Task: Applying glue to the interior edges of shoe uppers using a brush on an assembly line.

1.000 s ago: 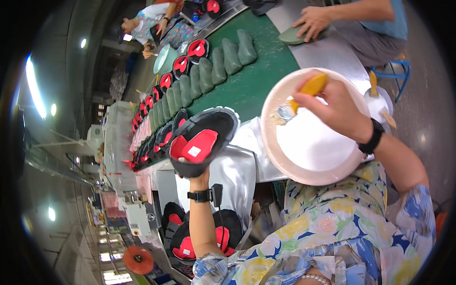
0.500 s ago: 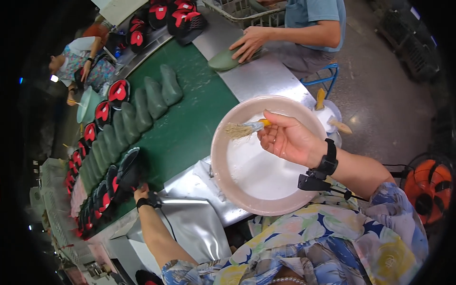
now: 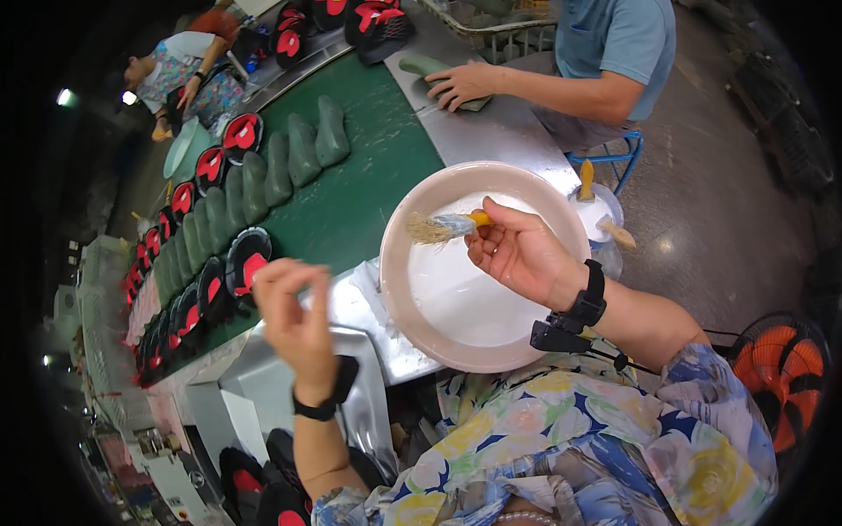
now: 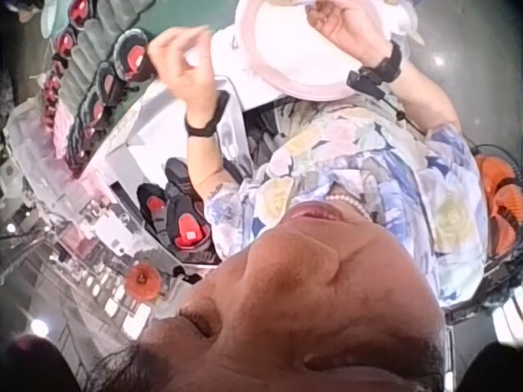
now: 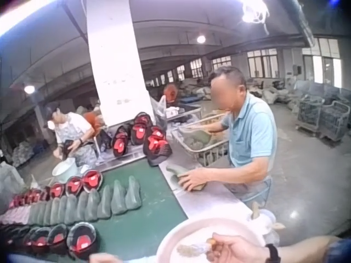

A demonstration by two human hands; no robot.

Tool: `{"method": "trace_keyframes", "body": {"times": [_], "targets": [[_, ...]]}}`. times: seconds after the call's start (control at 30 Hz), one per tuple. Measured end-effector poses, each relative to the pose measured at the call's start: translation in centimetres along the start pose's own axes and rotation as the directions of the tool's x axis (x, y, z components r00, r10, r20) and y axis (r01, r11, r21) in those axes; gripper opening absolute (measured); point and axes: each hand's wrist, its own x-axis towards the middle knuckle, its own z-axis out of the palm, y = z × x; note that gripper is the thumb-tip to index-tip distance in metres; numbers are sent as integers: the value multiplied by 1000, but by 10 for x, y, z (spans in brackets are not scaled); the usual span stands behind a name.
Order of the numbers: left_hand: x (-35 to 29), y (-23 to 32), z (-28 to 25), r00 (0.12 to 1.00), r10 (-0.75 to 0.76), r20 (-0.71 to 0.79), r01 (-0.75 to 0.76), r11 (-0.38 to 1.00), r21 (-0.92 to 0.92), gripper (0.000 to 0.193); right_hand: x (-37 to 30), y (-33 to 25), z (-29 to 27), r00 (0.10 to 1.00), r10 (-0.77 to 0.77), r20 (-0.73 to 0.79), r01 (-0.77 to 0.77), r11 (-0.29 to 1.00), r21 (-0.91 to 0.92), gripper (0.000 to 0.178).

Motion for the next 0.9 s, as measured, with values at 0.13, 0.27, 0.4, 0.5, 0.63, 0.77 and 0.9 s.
{"method": "trace_keyframes", "body": {"times": [0.13, 0.27, 0.4, 0.5, 0.63, 0.77, 0.9], "targets": [[2, 74, 39, 956, 287, 58, -286, 958, -14, 30, -16, 0, -3, 995, 42, 85, -45, 999, 25, 25], [-3, 104, 50, 949, 315, 24, -315, 949, -13, 31, -32, -6, -12, 989, 86, 121, -91, 995, 44, 25], [-14, 126, 55, 950, 309, 47, -309, 951, -25, 31, -43, -9, -22, 981, 71, 181, -86, 994, 74, 24], [-19, 136, 64, 935, 347, 68, -347, 938, -14, 30, -46, -11, -27, 972, 74, 224, -96, 991, 91, 24], [-23, 140, 74, 908, 406, 103, -409, 912, 11, 32, -49, -13, -31, 973, 72, 219, -92, 992, 81, 25], [-26, 141, 78, 891, 435, 132, -443, 896, 37, 33, -49, -15, -36, 978, 51, 205, -70, 993, 91, 26], [-28, 142, 82, 894, 428, 133, -436, 899, 41, 33, -47, -18, -40, 975, 65, 211, -87, 991, 99, 27]]}}
